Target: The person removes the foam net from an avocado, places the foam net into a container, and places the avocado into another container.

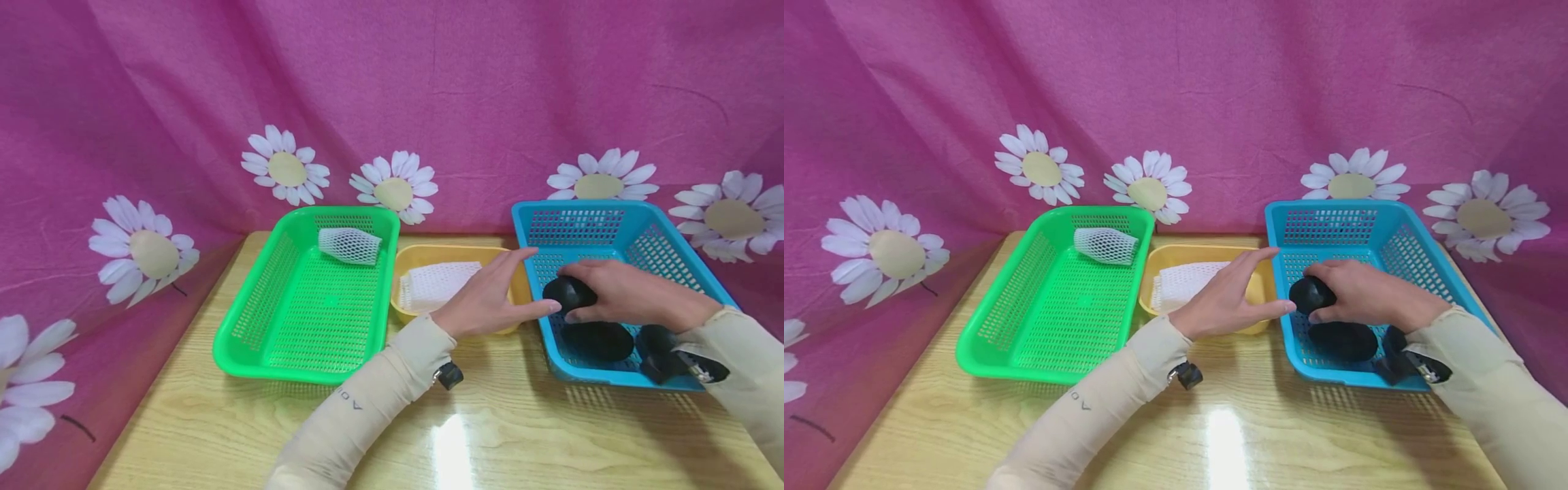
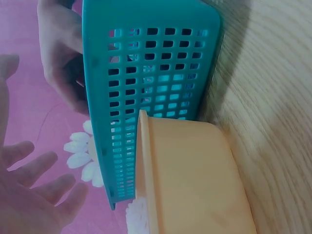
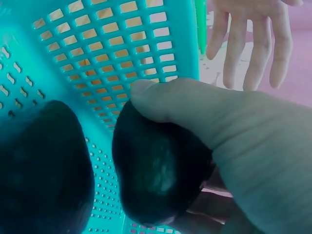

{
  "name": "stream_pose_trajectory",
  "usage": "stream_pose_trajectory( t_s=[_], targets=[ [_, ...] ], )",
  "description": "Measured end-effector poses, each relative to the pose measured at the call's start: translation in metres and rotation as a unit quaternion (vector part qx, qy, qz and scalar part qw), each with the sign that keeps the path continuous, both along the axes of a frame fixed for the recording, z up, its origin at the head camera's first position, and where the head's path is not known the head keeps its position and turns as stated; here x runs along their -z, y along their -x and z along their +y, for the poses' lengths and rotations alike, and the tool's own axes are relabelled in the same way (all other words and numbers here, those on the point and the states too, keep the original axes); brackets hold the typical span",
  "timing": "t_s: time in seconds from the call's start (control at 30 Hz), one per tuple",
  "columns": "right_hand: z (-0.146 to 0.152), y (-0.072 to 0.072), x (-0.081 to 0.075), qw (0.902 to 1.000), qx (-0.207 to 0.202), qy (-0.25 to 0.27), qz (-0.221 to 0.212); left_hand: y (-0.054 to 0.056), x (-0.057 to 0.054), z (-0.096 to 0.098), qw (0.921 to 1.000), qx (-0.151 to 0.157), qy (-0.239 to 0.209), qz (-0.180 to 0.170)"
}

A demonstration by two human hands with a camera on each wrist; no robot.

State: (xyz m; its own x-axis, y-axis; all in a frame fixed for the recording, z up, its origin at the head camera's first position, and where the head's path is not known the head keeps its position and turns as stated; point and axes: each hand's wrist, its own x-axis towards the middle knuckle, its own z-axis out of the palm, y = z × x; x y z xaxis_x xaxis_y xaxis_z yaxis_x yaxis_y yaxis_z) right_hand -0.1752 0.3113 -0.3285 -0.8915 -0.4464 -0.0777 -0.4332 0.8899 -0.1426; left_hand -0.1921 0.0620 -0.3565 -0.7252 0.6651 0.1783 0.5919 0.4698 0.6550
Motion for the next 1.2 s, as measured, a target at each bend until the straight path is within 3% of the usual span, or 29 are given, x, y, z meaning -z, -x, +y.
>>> stream_pose_trajectory(
  t_s=[0.2, 0.53, 1.2],
  targets=[
    [0.002, 0.006, 0.004, 0.9994, -0.009, -0.004, -0.033, 0.003, 0.001, 0.002, 0.9999, -0.004, 0.008, 0.007],
    [-0.002, 0.012, 0.007, 0.9972, -0.014, -0.012, -0.073, 0.003, 0.005, 0.008, 0.9995, 0.006, 0.003, -0.032],
    [0.001, 0.027, 0.021, 0.9956, -0.028, -0.037, -0.081, 0.009, 0.012, 0.006, 0.9997, 0.004, 0.019, -0.016]
  ],
)
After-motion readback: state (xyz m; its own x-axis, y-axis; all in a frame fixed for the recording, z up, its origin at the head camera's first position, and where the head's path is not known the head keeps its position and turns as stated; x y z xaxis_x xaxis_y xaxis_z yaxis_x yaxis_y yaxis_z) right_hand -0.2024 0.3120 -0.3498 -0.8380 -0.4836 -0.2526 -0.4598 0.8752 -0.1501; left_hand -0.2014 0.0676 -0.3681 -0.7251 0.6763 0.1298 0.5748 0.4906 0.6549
